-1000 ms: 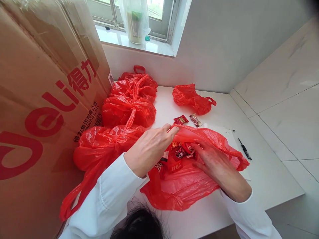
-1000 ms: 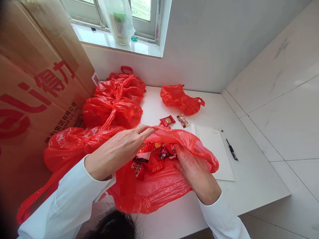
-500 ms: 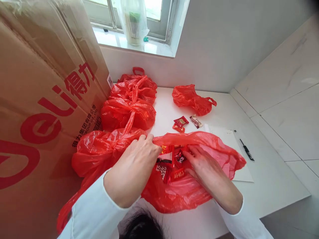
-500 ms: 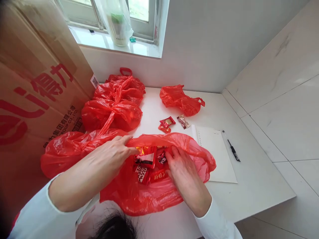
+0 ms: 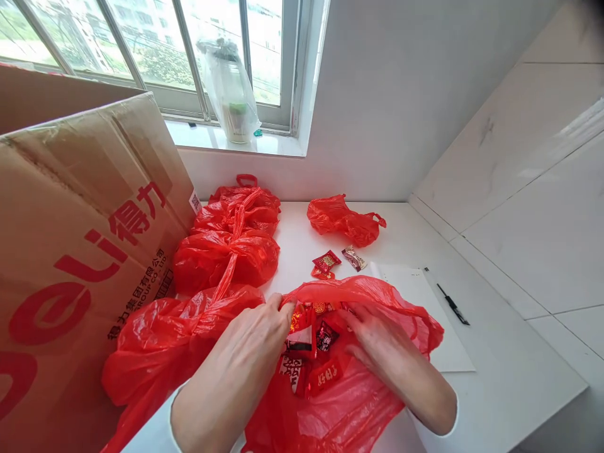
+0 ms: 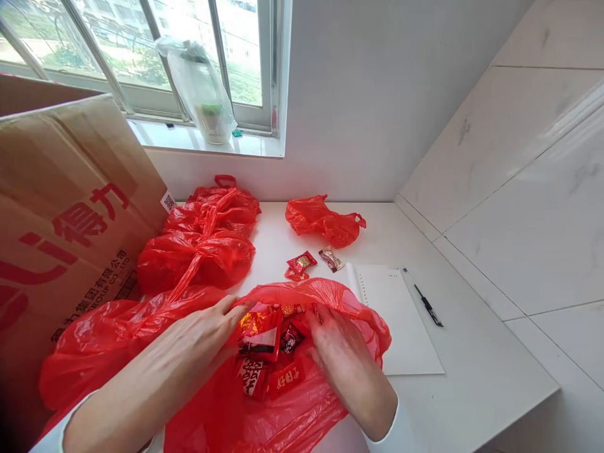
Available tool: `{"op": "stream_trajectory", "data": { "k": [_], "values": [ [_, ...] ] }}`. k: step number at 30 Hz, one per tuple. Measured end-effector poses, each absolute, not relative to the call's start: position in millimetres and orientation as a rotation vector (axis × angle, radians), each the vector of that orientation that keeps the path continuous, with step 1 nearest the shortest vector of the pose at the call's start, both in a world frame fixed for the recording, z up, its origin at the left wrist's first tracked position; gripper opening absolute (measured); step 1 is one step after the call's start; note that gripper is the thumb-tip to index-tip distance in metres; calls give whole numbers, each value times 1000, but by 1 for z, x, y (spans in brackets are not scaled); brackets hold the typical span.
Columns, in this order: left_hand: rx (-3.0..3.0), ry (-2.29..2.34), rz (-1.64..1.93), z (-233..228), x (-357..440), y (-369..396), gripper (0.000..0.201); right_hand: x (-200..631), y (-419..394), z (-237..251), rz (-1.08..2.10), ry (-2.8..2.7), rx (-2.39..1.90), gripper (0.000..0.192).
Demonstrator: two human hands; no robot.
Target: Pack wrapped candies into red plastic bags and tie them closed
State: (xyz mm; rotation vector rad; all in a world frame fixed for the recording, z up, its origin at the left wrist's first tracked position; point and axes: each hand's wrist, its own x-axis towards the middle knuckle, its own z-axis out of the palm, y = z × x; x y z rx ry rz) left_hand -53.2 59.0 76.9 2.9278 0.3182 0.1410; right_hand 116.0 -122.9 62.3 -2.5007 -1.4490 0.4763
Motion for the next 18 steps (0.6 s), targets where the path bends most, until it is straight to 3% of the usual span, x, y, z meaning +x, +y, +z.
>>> {"op": "stream_trajectory", "data": {
  "k": [4,11,18],
  "values": [
    [2913,200,136,84,-66,53,57,132,-139,63,534,-1326,-2519,37],
    [3053,110,279,90,-64,48,73,135,-149,39,457,-1236,-2430,47],
    [3082,253,414,93,-60,38,83,143,-143,49,537,-1491,-2347,26]
  ]
}}
